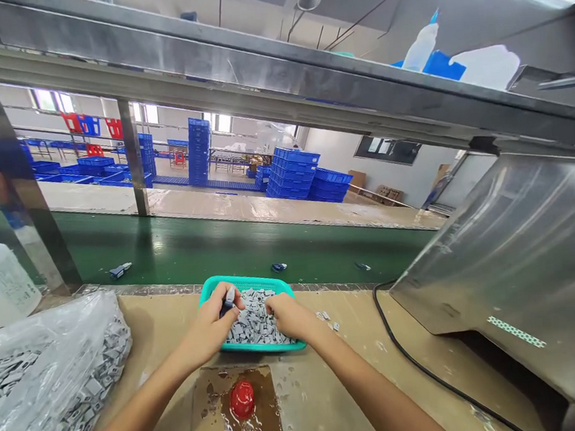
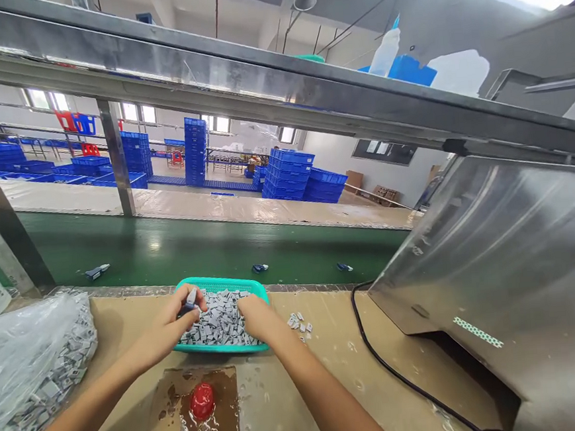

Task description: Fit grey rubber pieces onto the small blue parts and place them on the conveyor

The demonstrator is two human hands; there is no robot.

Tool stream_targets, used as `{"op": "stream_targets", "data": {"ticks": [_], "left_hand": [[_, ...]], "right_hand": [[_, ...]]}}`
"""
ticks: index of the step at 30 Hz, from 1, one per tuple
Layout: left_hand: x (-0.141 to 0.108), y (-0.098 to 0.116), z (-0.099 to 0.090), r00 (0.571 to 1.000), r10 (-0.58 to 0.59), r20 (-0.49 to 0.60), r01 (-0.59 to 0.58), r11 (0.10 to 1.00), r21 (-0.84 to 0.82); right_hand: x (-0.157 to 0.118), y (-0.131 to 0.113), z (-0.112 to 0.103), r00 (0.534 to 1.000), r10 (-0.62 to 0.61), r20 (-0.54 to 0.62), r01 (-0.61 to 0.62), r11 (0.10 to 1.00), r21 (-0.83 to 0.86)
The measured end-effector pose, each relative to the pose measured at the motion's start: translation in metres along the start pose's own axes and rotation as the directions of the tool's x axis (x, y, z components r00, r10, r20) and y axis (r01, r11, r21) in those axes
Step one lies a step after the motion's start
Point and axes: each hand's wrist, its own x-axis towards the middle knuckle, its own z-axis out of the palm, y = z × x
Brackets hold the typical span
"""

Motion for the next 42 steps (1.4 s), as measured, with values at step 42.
{"op": "stream_targets", "data": {"ticks": [42], "left_hand": [[-0.147, 0.011, 0.071, 0.867, -0.482, 0.126, 0.302, 0.308, -0.902]], "right_hand": [[-0.193, -0.124, 0.035, 0.598, -0.227, -0.768, 0.557, 0.808, 0.194]]}}
